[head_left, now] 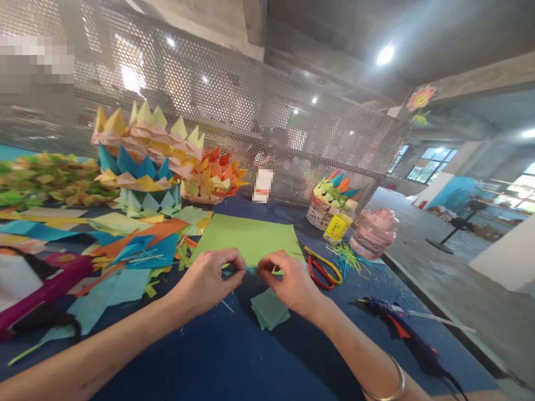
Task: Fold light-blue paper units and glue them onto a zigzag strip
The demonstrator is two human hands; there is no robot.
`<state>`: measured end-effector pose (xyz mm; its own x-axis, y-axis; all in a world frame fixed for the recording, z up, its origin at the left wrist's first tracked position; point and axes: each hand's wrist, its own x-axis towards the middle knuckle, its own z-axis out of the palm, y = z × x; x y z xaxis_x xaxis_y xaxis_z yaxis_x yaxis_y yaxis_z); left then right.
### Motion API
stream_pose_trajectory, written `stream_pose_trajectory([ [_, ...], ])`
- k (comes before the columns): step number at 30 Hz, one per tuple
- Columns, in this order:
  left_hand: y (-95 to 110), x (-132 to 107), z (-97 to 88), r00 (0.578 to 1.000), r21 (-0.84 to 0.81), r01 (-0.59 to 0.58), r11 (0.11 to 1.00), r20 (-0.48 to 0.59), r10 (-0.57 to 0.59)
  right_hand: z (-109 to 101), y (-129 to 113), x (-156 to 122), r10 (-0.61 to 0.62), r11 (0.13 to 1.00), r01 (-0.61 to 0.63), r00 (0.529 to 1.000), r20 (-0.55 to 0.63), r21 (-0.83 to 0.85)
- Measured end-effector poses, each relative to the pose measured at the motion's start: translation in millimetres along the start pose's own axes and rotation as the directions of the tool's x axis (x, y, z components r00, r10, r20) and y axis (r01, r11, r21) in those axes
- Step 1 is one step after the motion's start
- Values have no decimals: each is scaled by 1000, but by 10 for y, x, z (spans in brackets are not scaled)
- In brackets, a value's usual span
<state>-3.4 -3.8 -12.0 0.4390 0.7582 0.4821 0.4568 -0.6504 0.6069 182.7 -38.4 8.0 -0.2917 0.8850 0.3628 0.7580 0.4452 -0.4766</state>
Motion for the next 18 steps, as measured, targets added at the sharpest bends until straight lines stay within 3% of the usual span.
stream_pose_trajectory([
  [7, 0, -7, -12, 1000, 11, -23, 1000, 17, 23, 3, -35, -12, -5, 1000, 5, 1000, -2, -16],
  [18, 14, -32, 12, 984, 90, -178, 980, 38, 175, 44, -7, -1, 20, 1000, -21, 995, 95, 16],
])
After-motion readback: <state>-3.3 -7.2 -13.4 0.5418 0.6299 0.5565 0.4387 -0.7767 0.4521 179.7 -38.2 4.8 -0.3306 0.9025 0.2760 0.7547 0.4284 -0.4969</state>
